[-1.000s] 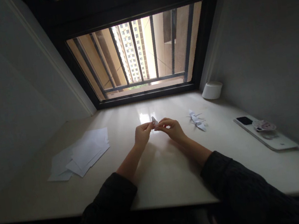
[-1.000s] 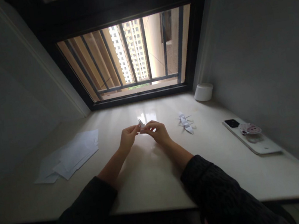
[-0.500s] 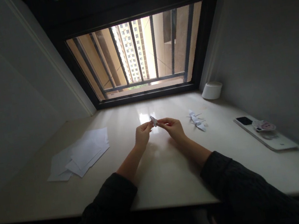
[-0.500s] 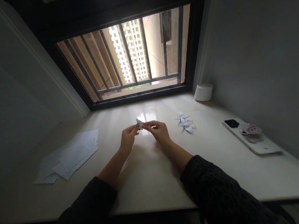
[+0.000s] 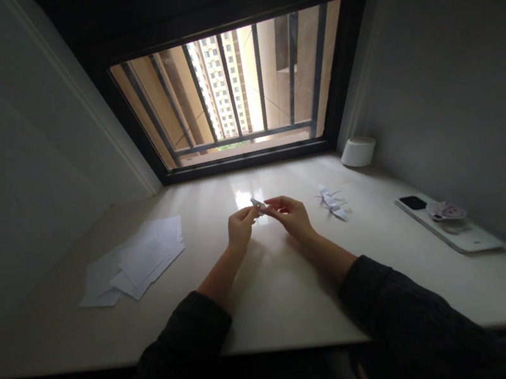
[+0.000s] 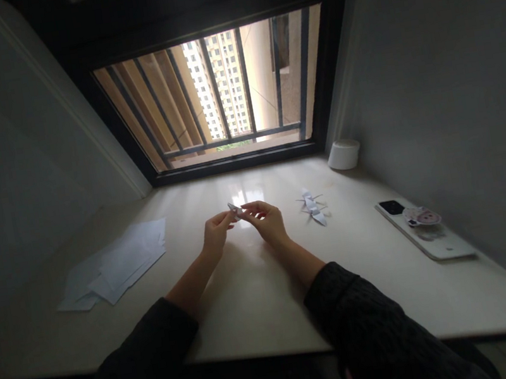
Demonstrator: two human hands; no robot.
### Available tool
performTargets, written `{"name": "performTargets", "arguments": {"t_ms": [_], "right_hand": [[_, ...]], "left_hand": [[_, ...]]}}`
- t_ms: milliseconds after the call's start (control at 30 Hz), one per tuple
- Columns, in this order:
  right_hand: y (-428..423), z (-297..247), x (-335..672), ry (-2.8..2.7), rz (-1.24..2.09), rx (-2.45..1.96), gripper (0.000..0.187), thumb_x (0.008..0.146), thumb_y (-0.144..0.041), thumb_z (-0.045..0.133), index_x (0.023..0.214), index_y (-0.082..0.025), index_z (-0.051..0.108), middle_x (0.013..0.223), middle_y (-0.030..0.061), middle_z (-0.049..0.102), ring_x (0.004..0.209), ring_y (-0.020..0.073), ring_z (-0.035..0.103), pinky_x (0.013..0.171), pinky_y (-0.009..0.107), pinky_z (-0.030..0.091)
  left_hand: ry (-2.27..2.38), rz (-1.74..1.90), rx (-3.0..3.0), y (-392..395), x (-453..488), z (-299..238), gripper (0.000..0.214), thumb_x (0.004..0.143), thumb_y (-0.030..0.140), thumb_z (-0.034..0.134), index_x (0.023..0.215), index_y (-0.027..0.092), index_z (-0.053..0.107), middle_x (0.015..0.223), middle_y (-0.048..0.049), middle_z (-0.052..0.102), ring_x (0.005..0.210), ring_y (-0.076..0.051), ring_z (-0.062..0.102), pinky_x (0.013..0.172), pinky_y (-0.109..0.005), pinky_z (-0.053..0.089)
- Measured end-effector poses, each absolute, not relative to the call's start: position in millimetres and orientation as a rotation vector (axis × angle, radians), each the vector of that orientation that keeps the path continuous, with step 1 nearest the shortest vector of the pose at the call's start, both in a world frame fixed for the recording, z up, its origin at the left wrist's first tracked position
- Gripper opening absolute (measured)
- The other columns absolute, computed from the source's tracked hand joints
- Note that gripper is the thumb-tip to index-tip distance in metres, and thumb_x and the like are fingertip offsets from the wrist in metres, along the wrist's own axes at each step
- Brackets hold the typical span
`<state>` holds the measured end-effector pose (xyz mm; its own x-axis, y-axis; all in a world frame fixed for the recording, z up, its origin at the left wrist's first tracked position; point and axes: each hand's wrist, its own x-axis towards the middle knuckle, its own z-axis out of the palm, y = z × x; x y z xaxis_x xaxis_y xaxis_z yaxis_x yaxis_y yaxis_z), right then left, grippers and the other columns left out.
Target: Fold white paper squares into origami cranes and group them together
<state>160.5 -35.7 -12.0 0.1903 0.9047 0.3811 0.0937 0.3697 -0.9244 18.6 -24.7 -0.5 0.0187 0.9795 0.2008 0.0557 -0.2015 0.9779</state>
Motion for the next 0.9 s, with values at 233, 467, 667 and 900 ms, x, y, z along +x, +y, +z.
{"name": "performTargets", "arguments": {"t_ms": [233, 467, 667, 900], "right_hand": [[-30.0, -20.4, 162.6, -1.253, 0.867, -1.067, 0.039, 0.063, -0.048, 0.074, 0.091, -0.021, 0.075, 0.082, 0.0067, 0.074, 0.067, 0.0197, 0.063, 0.060, 0.032, 0.048], [-28.4, -23.2, 161.7, -1.316, 0.825, -1.050, 0.031, 0.069, -0.047, 0.069, 0.088, -0.023, 0.075, 0.083, 0.0049, 0.074, 0.068, 0.0189, 0.063, 0.062, 0.031, 0.047], [-38.4, -15.9, 158.5, -1.501, 0.492, -1.060, 0.032, 0.074, -0.045, 0.068, 0.100, -0.027, 0.072, 0.087, 0.0050, 0.070, 0.075, 0.0182, 0.061, 0.064, 0.031, 0.048], [-42.0, -16.6, 159.3, -1.623, 0.104, -1.175, 0.033, 0.078, -0.040, 0.067, 0.109, -0.028, 0.068, 0.091, 0.0052, 0.070, 0.083, 0.0222, 0.057, 0.076, 0.037, 0.047]], "left_hand": [[1.156, 1.308, 1.446, -23.7, 16.3, -1.3, 0.034, 0.071, 0.050, 0.065, 0.077, 0.018, 0.073, 0.073, -0.0045, 0.069, 0.073, -0.017, 0.060, 0.068, -0.028, 0.043], [1.182, 1.358, 1.355, -23.8, 14.9, 2.4, 0.035, 0.067, 0.051, 0.067, 0.077, 0.018, 0.073, 0.077, -0.0055, 0.070, 0.077, -0.018, 0.062, 0.065, -0.027, 0.043], [1.194, 1.416, 1.279, -23.4, 16.1, 2.0, 0.036, 0.066, 0.052, 0.068, 0.078, 0.018, 0.073, 0.081, -0.0057, 0.071, 0.082, -0.019, 0.063, 0.064, -0.026, 0.043], [1.149, 1.393, 1.245, -24.7, 18.5, -1.7, 0.038, 0.066, 0.050, 0.070, 0.086, 0.017, 0.072, 0.088, -0.0081, 0.072, 0.083, -0.021, 0.066, 0.068, -0.029, 0.045]]}}
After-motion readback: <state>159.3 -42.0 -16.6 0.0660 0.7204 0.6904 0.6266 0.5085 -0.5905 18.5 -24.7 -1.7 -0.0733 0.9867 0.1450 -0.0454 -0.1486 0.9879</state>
